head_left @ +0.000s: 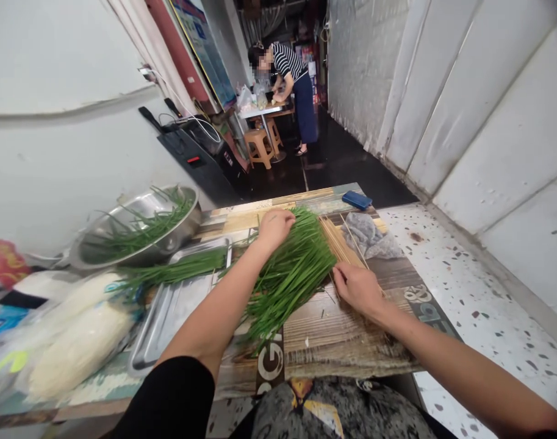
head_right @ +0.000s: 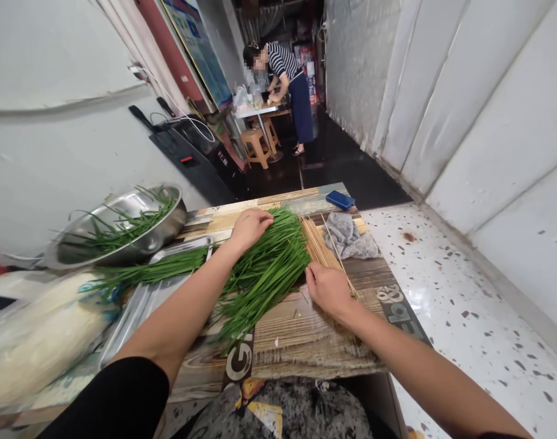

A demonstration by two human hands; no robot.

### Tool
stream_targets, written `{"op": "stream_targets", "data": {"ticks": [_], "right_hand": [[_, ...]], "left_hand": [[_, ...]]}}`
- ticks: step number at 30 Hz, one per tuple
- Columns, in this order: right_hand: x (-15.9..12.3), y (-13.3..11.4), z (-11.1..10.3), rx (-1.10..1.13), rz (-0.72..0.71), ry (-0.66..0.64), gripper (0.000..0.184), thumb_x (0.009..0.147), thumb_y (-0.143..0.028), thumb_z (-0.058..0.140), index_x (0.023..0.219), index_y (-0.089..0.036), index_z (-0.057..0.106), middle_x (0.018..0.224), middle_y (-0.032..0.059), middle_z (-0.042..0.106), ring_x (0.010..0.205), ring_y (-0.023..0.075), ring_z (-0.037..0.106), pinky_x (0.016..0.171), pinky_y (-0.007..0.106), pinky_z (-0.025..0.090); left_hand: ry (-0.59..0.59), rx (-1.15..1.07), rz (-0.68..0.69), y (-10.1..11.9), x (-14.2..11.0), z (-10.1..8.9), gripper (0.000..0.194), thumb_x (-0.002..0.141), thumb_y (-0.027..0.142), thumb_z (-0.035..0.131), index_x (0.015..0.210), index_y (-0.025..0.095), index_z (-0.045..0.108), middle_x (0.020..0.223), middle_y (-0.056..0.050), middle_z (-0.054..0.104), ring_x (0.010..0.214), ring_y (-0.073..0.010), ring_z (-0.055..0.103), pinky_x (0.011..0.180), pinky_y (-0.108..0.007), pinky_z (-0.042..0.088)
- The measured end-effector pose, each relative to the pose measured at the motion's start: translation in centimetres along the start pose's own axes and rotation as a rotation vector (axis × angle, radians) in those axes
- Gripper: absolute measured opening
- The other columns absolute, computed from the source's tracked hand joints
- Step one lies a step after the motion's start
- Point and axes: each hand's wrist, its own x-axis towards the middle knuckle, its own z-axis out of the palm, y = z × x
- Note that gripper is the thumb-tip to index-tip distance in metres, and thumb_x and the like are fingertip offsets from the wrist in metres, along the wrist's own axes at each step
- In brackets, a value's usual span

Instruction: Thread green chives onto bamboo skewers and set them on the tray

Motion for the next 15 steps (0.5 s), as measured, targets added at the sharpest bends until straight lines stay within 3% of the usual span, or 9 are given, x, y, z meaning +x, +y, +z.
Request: {"op": "stream_targets", "data": {"ticks": [7,10,15], "right_hand": [[-0.3,0.7,1.0,0.127,0.052,0.022,0.028,0.088,-0.028,0.040,0.076,-0.018,0.064,0.064,0.0028,0.067,0.055,0.0142,0.059,0.053,0.024,0.031],[-0.5,0.8,0.8,0.164,0.053,0.027,0.028,0.088,-0.028,0.040,0.077,-0.018,0.064,0.064,0.0025,0.067,0.055,0.0139,0.059,0.053,0.024,0.031],[-0.6,0.7,0.5,0.194,0.071,0.029,0.028,0.087,-0.028,0.040,0.074,-0.018,0.063,0.060,0.0015,0.064,0.052,0.0129,0.056,0.052,0.023,0.030]], "left_hand": [[-0.049,0.039,-0.014,-0.6,0.9,1.5,0.022,0.076,0.030,0.058,0.087,0.017,0.072,0.082,-0.008,0.069,0.080,-0.0214,0.059,0.078,-0.031,0.042],[-0.038,0.011,0.025,-0.2,0.8,1.3,0.020,0.076,0.027,0.058,0.085,0.017,0.072,0.081,-0.007,0.069,0.079,-0.0201,0.059,0.078,-0.030,0.042],[-0.001,-0.128,-0.045,1.5,-0.3,0.3,0.016,0.074,0.027,0.059,0.080,0.019,0.071,0.077,-0.003,0.069,0.073,-0.0163,0.059,0.073,-0.028,0.043]]}}
